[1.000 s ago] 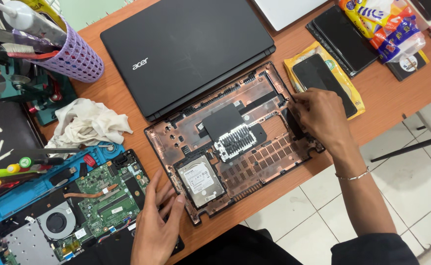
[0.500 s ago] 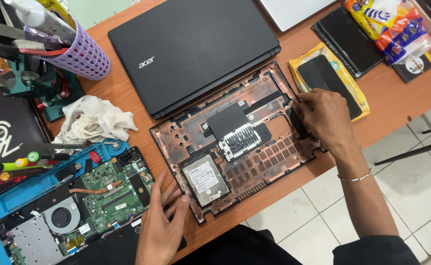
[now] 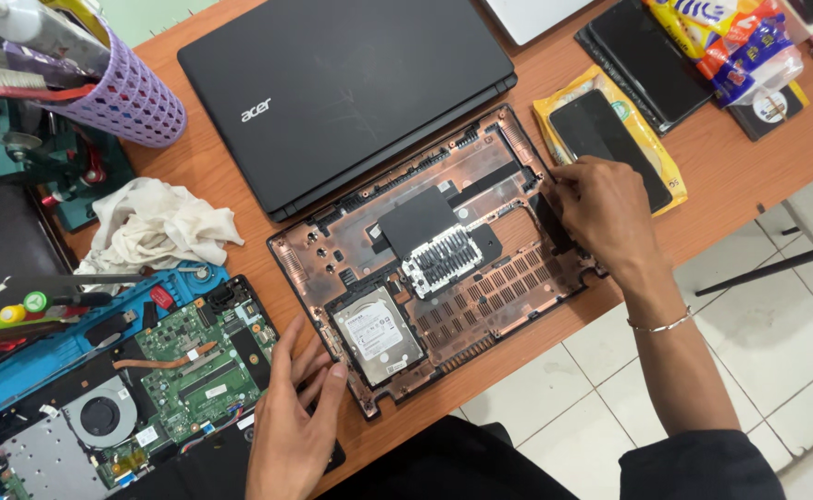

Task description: The person disassembles a laptop, removes the internal battery, and handles internal connector cables by hand.

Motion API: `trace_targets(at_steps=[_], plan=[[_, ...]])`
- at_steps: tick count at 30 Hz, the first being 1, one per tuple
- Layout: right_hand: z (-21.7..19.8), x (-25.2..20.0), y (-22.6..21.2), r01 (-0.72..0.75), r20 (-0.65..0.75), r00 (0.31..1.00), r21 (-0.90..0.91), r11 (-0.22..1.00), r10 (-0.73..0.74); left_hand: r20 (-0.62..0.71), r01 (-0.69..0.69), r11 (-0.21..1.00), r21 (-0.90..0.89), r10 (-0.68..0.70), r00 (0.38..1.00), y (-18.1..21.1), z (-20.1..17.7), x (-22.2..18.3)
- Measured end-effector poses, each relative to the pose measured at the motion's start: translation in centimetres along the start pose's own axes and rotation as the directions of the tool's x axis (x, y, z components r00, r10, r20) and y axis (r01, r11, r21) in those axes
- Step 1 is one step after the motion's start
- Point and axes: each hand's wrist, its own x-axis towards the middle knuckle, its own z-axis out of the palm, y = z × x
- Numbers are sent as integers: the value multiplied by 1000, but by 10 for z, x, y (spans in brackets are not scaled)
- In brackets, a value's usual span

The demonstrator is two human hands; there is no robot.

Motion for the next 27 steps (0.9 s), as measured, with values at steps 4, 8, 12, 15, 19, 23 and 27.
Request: trace_targets(at_steps=[4,8,12,15,19,23,27], plan=[[0,0,1,-19,19,1000,-21,1000,19,-15,-43,999,-21,42,999,2,1,-1],[0,-2,2,-19,22,1000,6,1000,19,-4,16,998,54,-15,1000,5,0,-2],[-2,-4,-5,-59,15,998,30,998,58,-14,-3,1000,17,3,1000,7,-5,-2],[-6,-10,-19,-75,-18,997,59,995,76,-26,54,997,47,-53,998,8,-11,-5],[-7,-21,-57,-49,-68,996,115,992,57,-117,12,996,93,-1,993,1,-30,-10],[-2,-36,-105,-21,-45,998,254,967,34,-301,-80,989,124,114,947,-26,-58,-16],[11,-51,-156,32,28,999,277,960,-41,-395,-14,988,152,74,916,-58,-94,-23]])
